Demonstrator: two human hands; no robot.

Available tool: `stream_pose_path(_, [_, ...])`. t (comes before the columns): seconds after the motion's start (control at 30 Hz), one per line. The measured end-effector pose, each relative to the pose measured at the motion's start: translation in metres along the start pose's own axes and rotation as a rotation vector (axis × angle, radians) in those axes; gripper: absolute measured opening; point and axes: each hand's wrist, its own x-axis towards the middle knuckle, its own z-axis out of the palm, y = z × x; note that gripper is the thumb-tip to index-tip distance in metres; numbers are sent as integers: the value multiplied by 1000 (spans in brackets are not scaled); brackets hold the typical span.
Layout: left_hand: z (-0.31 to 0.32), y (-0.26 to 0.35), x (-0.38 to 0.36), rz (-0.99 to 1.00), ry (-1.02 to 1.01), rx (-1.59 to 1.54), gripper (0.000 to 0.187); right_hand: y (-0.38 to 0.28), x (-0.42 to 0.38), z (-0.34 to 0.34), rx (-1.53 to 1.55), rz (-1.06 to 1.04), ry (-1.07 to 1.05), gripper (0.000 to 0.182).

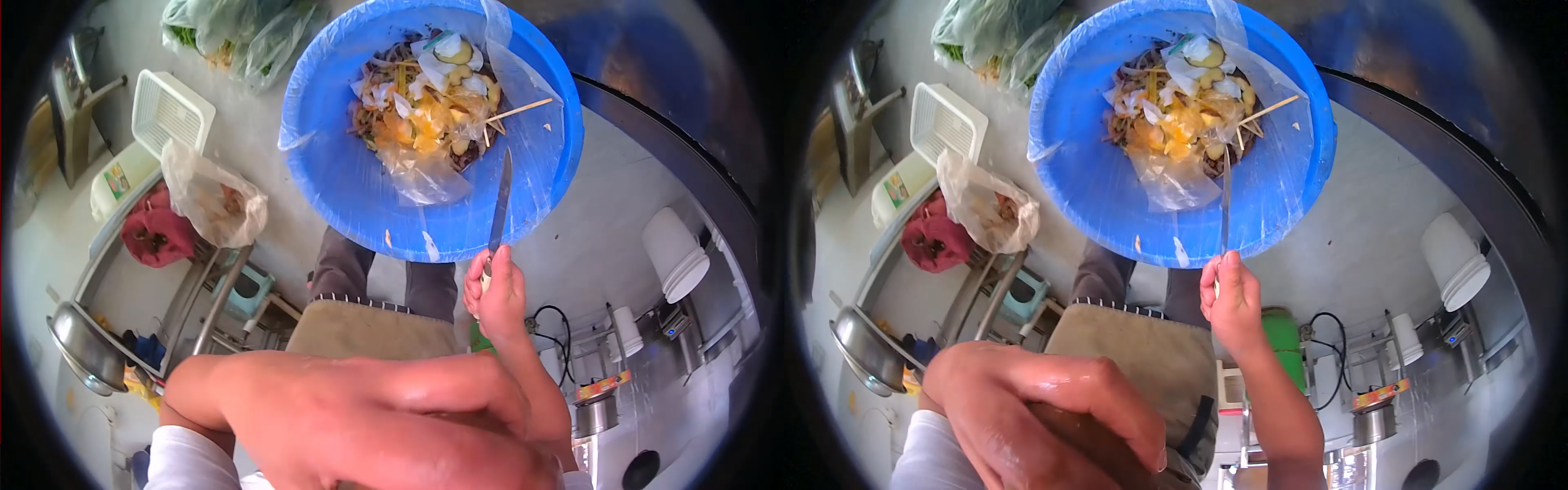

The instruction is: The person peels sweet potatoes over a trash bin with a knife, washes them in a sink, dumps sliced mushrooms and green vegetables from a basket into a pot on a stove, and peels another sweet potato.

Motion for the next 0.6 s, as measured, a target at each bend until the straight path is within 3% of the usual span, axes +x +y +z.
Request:
stream_pose_path(0.07, [10,2,0,-57,144,45,59,-3,1,1,-11,-1,16,53])
stream_pose_path(0.1, [29,26,8,-231,407,-41,40,-6,0,3,-20,36,65,53])
stream_pose_path(0.2, [38,54,34,-492,631,56,25,-10,0,-4,-13,27,13,54])
stream_pose_path(0.33, [-1,44,24,-383,167,129,55,-11,1,0,-14,-3,14,54])
stream_pose_path(0.4, [-7,35,17,-372,169,127,67,-10,0,0,-17,-10,10,54])
stream_pose_path(0.47, [-1,22,-4,-461,433,55,78,-12,-3,1,-132,-13,79,52])
stream_pose_path(0.53, [-10,0,-32,-639,574,-2,106,-9,-3,-4,-304,-139,68,49])
stream_pose_path(0.6, [-22,-25,-43,-775,735,17,104,8,0,-24,-537,-360,-20,44])
